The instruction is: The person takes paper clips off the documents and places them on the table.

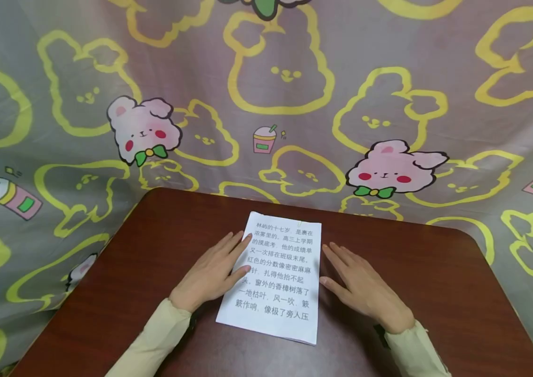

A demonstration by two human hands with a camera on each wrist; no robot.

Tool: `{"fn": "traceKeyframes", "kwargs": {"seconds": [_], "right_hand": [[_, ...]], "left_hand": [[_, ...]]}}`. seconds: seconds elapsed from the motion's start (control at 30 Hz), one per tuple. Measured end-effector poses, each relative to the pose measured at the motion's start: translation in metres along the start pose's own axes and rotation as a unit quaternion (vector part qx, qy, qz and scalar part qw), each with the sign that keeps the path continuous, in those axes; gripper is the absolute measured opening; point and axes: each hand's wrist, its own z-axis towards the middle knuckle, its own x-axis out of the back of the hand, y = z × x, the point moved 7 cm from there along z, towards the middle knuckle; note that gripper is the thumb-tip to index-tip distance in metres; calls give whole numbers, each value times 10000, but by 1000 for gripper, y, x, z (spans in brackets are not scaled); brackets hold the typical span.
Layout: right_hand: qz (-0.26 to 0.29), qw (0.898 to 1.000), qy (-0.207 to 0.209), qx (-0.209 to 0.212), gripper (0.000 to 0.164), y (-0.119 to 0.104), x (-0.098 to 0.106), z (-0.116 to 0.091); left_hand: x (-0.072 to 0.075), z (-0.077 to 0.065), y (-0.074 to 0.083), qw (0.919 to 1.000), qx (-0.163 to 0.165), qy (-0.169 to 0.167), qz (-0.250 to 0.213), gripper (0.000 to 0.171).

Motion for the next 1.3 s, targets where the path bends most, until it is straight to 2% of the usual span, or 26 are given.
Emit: {"fn": "traceKeyframes", "kwargs": {"seconds": [0.27, 0.7, 0.93, 1.07, 1.3], "right_hand": [[303, 9995, -32, 76, 75, 0, -1, 4], [970, 9942, -278, -376, 78, 5, -9, 13], [1258, 9918, -142, -183, 78, 3, -9, 19], [1419, 9897, -92, -182, 78, 7, -12, 23], [1667, 9858, 103, -169, 75, 14, -15, 27]], "left_hand": [[1, -1, -1, 9999, 80, -17, -99, 73], [-4, 2, -7, 9984, 404, -205, -342, 79], [-3, 2, -8, 9950, 581, -248, -768, 76], [-3, 3, -9, 9947, 607, -228, -801, 74], [-3, 4, -13, 9917, 909, -264, -873, 69]]}}
